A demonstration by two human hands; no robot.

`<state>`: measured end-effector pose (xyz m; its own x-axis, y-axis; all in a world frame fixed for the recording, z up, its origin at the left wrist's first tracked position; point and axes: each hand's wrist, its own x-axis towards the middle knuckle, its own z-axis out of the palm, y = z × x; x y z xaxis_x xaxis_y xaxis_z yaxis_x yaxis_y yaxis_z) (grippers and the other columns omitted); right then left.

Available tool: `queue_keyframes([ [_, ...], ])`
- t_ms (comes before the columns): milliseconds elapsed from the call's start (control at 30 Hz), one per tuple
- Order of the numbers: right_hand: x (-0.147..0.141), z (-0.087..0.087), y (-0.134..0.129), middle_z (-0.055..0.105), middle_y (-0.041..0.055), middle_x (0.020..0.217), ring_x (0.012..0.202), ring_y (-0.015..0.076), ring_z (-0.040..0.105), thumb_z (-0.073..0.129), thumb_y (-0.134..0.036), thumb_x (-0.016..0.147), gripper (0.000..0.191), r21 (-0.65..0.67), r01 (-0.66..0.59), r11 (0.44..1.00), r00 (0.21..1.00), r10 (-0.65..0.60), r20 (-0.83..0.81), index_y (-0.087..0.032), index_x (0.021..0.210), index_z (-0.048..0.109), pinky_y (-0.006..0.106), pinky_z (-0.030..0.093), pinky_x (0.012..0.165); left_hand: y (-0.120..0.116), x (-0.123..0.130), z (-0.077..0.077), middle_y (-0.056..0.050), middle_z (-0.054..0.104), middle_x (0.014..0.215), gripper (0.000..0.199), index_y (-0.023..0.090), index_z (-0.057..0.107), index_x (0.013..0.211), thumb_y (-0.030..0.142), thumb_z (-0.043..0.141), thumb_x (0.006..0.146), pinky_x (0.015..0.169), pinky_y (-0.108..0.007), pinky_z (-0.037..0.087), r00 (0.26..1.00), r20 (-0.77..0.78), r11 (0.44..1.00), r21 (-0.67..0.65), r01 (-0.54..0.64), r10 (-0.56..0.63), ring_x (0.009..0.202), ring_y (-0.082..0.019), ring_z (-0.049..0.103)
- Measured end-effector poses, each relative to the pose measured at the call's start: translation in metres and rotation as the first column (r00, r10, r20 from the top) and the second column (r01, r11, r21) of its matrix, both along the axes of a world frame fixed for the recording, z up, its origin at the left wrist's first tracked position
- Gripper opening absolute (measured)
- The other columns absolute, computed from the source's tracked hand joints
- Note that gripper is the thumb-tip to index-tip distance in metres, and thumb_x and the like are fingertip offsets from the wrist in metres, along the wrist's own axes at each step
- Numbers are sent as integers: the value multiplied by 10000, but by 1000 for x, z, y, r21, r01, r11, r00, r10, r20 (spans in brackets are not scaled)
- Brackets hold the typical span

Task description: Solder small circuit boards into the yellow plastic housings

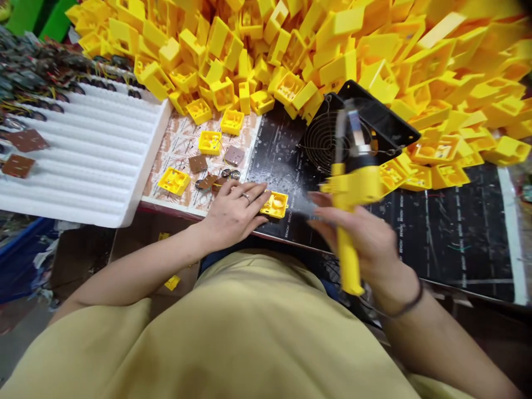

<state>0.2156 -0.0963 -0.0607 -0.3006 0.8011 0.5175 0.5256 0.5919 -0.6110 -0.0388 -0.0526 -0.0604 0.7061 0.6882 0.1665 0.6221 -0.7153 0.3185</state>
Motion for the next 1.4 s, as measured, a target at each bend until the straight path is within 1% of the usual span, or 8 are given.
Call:
queue_keyframes([
  [200, -34, 0, 15, 649, 76, 1244, 1113, 247, 651, 709, -213, 848, 439, 68, -70, 995, 996, 65, 65, -271, 1232, 505, 431, 575, 937, 10, 2, 11, -159, 689, 1189, 378, 114, 657, 1155, 359, 610, 872, 983, -427, 460, 920, 364, 934, -357, -5, 144, 1120, -283, 629],
  [233, -37, 5, 17, 638, 76, 1269, 1134, 242, 645, 701, -206, 854, 470, 82, -51, 995, 998, 48, 42, -277, 1260, 476, 424, 570, 957, 10, 3, 15, -147, 694, 1166, 399, 123, 654, 1155, 398, 610, 868, 906, -385, 501, 854, 459, 850, -525, 39, 245, 1060, -263, 653],
  [300, -42, 14, 19, 616, 68, 1303, 1161, 229, 634, 707, -215, 852, 515, 67, -7, 998, 999, 10, -32, -291, 1286, 441, 397, 560, 987, 7, 7, 23, -110, 707, 1093, 409, 151, 653, 1133, 459, 608, 867, 752, -307, 530, 680, 536, 523, -813, 256, 500, 940, -217, 681],
  [400, -48, 22, 21, 615, 44, 1269, 1173, 224, 628, 741, -261, 830, 502, -51, 15, 999, 982, -24, -187, -289, 1243, 457, 366, 562, 995, 2, 14, 30, -68, 717, 946, 297, 163, 672, 1011, 425, 623, 881, 696, -264, 530, 488, 367, 27, -819, 573, 792, 852, -172, 687],
  [500, -52, 22, 23, 609, 53, 1254, 1170, 217, 629, 744, -295, 827, 468, -145, -12, 989, 956, -31, -290, -261, 1203, 467, 349, 569, 985, 1, 18, 29, -58, 720, 898, 221, 159, 683, 965, 356, 594, 918, 729, -281, 537, 422, 228, -120, -748, 653, 877, 831, -161, 685],
  [1167, -51, 28, 15, 664, 21, 1166, 1000, 193, 684, 693, -246, 832, 428, 12, 95, 995, 995, -94, -15, -278, 1213, 500, 262, 585, 798, -6, 19, 20, -31, 682, 921, 422, 165, 616, 983, 380, 845, 701, 706, -285, 574, 453, 287, -106, -739, 665, 844, 838, -163, 676],
  [1267, -54, 27, 14, 675, 24, 1123, 942, 175, 694, 675, -201, 843, 415, 83, 120, 989, 992, -117, -34, -278, 1214, 506, 255, 589, 784, -9, 20, 20, -12, 668, 942, 467, 190, 584, 1001, 399, 856, 684, 700, -272, 570, 445, 344, -18, -774, 632, 827, 845, -150, 666],
  [1400, -55, 9, 9, 690, 42, 1119, 984, 194, 698, 691, -149, 826, 523, 231, 122, 965, 990, -103, -91, -291, 1279, 471, 314, 604, 839, -15, 23, 15, 14, 655, 905, 457, 219, 585, 1015, 462, 824, 712, 719, -241, 555, 402, 503, 234, -799, 555, 765, 818, -117, 643],
])
